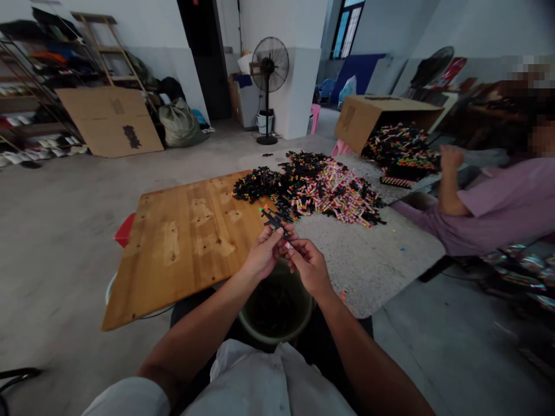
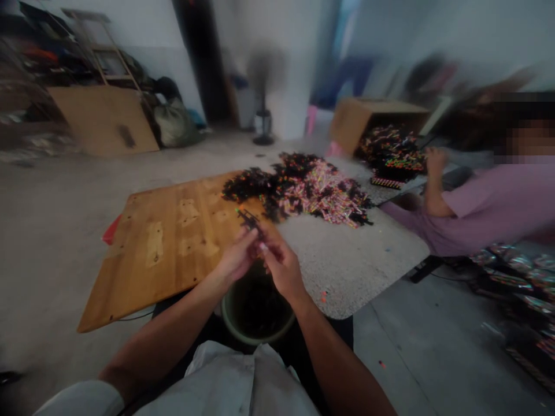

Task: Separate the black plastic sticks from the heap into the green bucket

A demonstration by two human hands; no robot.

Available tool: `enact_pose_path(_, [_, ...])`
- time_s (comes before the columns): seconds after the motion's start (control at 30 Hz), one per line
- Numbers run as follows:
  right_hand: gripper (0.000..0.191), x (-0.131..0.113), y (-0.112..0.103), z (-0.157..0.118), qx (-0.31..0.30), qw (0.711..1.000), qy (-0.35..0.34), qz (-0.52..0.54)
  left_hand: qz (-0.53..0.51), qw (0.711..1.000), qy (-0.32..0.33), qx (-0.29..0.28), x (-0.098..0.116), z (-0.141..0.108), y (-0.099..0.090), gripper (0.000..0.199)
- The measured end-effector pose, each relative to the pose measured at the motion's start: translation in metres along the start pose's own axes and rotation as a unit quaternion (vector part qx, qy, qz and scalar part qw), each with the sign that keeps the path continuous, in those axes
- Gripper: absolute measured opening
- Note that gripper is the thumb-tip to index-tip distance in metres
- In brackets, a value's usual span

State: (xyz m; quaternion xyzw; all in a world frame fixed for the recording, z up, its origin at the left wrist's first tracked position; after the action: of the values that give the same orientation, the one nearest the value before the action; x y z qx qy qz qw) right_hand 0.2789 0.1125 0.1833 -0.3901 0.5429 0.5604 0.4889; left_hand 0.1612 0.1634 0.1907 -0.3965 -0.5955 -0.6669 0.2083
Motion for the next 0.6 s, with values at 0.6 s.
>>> enact_pose_path(0.6, [0.03,-0.008,0.009,0.0,0.014,0.998,-0.007,0.06,0.035,0.999,0.018,0.032,0.006,-0.012,0.007,0.044])
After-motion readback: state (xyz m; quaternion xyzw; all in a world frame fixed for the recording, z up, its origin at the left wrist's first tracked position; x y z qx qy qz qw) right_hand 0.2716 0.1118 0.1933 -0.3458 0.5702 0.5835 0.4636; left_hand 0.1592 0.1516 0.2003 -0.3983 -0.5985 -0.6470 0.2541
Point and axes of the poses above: each hand's wrist, its own z-axis towards the middle knuckle, its own y-axis out of the palm, x = y × z, the point moved 6 cm from there along z, towards the middle knuckle, and after that the axes turned 5 degrees about z, right-handed, at the moved point
